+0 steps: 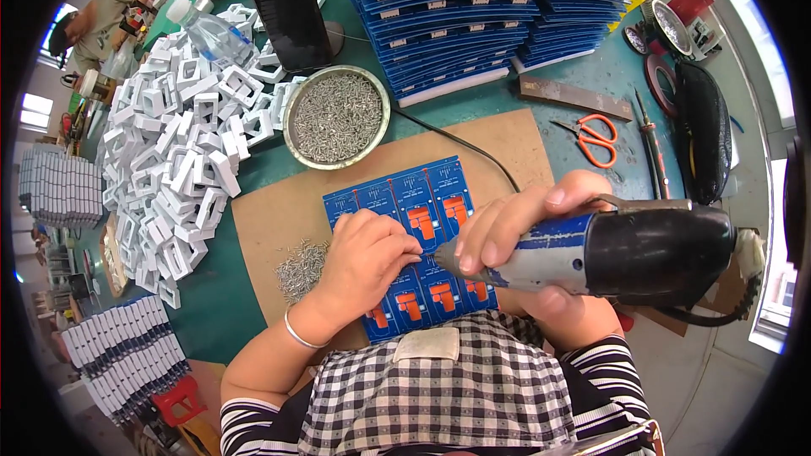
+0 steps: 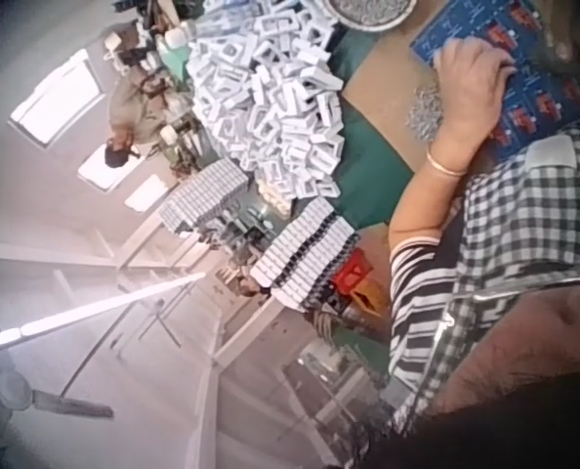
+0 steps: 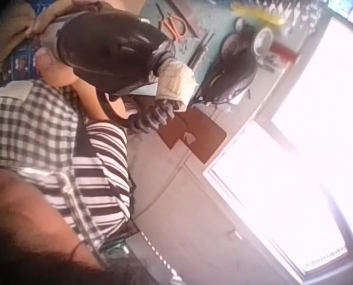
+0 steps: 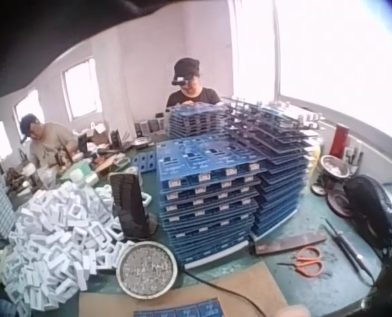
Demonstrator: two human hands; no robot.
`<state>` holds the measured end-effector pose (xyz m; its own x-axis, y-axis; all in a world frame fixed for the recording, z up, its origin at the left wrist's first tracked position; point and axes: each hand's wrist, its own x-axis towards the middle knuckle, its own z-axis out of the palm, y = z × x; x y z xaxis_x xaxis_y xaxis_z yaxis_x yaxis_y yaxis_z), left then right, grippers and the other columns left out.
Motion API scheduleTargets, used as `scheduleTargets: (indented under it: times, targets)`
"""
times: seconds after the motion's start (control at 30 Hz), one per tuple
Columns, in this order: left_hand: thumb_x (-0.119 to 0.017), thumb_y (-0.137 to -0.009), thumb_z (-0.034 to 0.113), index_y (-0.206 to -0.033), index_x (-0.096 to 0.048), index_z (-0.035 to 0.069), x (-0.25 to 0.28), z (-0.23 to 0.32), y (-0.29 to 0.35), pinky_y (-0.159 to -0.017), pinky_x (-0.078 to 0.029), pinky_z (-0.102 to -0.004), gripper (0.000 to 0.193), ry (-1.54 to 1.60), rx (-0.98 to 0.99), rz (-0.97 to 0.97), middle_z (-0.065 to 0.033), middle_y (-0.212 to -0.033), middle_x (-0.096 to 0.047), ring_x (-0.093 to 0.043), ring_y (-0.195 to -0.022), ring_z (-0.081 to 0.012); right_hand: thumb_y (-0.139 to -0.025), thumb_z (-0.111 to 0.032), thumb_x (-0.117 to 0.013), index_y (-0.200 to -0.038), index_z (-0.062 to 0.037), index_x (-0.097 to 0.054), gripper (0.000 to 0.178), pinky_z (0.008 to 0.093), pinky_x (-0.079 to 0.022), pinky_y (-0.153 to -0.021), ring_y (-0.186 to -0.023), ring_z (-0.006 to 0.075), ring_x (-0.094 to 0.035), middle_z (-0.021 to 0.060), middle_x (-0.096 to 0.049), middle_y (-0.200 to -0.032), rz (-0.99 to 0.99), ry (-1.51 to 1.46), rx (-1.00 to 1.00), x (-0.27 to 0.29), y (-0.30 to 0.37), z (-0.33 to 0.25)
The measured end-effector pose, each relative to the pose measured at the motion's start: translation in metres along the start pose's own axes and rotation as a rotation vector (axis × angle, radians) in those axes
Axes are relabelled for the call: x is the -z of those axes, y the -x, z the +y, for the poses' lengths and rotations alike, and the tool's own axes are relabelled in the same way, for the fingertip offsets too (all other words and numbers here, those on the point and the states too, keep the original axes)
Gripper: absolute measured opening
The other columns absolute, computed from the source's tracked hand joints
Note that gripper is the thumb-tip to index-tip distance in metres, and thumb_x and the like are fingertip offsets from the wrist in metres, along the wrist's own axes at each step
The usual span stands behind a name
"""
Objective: The person assembles electronic components onto a circuit board by securing them with screws using an electric screwdriver.
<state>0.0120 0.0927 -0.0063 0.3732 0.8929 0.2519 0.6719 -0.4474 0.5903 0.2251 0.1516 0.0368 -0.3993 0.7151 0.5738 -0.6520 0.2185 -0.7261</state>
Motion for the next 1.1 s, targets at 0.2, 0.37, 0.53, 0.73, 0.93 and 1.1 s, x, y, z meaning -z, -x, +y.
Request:
scheduleTargets:
  times: [0.2, 0.37, 0.53, 0.73, 0.93, 1.1]
  targets:
    - [-0.076, -0.069, 0.009, -0.084, -0.067, 0.012, -0.002, -0.007, -0.002, -0.073, -0.039, -0.0351, 0.018, 0.033, -0.010, 0.025, 0.0007, -0.083, -0.058, -0.053, -0.082, -0.0214, -0.075, -0.001, -0.068, -0.124, -0.0040, -0.029, 0.063, 0.0432, -0.054, -0.080, -0.084, 0.0296, -0.065, 0.0206, -0.060, -0.092, 0.009, -0.013, 0.003, 0.005, 0.001, 0.001]
    - [-0.076, -0.068, 0.009, -0.083, -0.067, 0.013, 0.002, -0.007, 0.000, -0.074, -0.040, -0.0356, 0.018, 0.006, 0.022, 0.024, -0.0003, -0.083, -0.060, -0.054, -0.083, -0.0224, -0.077, -0.004, -0.069, -0.123, -0.0057, -0.029, 0.061, 0.0453, -0.053, -0.081, -0.085, 0.0307, -0.064, 0.0200, -0.060, -0.091, 0.030, -0.071, 0.010, 0.003, -0.002, 0.007]
    - [-0.073, -0.071, 0.020, -0.083, -0.063, 0.015, -0.005, -0.008, 0.009, -0.075, -0.041, -0.0386, 0.016, -0.086, -0.028, 0.024, -0.0017, -0.084, -0.056, -0.053, -0.082, -0.0241, -0.082, -0.024, -0.078, -0.119, -0.0133, -0.034, 0.059, 0.0431, -0.052, -0.070, -0.076, 0.0280, -0.061, 0.0111, -0.060, -0.085, 0.258, -0.077, -0.015, -0.028, 0.001, 0.005]
    - [-0.071, -0.075, 0.022, -0.085, -0.062, 0.014, -0.022, -0.003, 0.009, -0.079, -0.040, -0.0372, 0.016, -0.002, -0.027, 0.145, -0.0023, -0.086, -0.053, -0.050, -0.090, -0.0227, -0.079, -0.032, -0.072, -0.118, -0.0059, -0.032, 0.063, 0.0370, -0.050, -0.060, -0.064, 0.0241, -0.060, 0.0109, -0.057, -0.080, 0.193, 0.110, 0.085, -0.019, -0.003, 0.015]
    - [-0.071, -0.075, 0.022, -0.085, -0.062, 0.014, -0.019, -0.006, 0.008, -0.080, -0.040, -0.0371, 0.016, 0.028, -0.031, 0.148, -0.0017, -0.087, -0.054, -0.050, -0.091, -0.0227, -0.081, -0.030, -0.073, -0.120, -0.0056, -0.033, 0.062, 0.0389, -0.051, -0.060, -0.065, 0.0262, -0.059, 0.0126, -0.057, -0.081, 0.120, 0.120, 0.050, -0.030, -0.010, 0.021]
    - [-0.071, -0.073, 0.022, -0.083, -0.063, 0.013, -0.008, -0.010, 0.015, -0.077, -0.041, -0.0372, 0.015, 0.009, -0.012, 0.128, -0.0016, -0.085, -0.054, -0.051, -0.089, -0.0230, -0.080, -0.021, -0.079, -0.120, -0.0080, -0.035, 0.061, 0.0411, -0.053, -0.071, -0.076, 0.0272, -0.062, 0.0137, -0.060, -0.086, 0.031, 0.088, -0.118, -0.046, -0.021, 0.020]
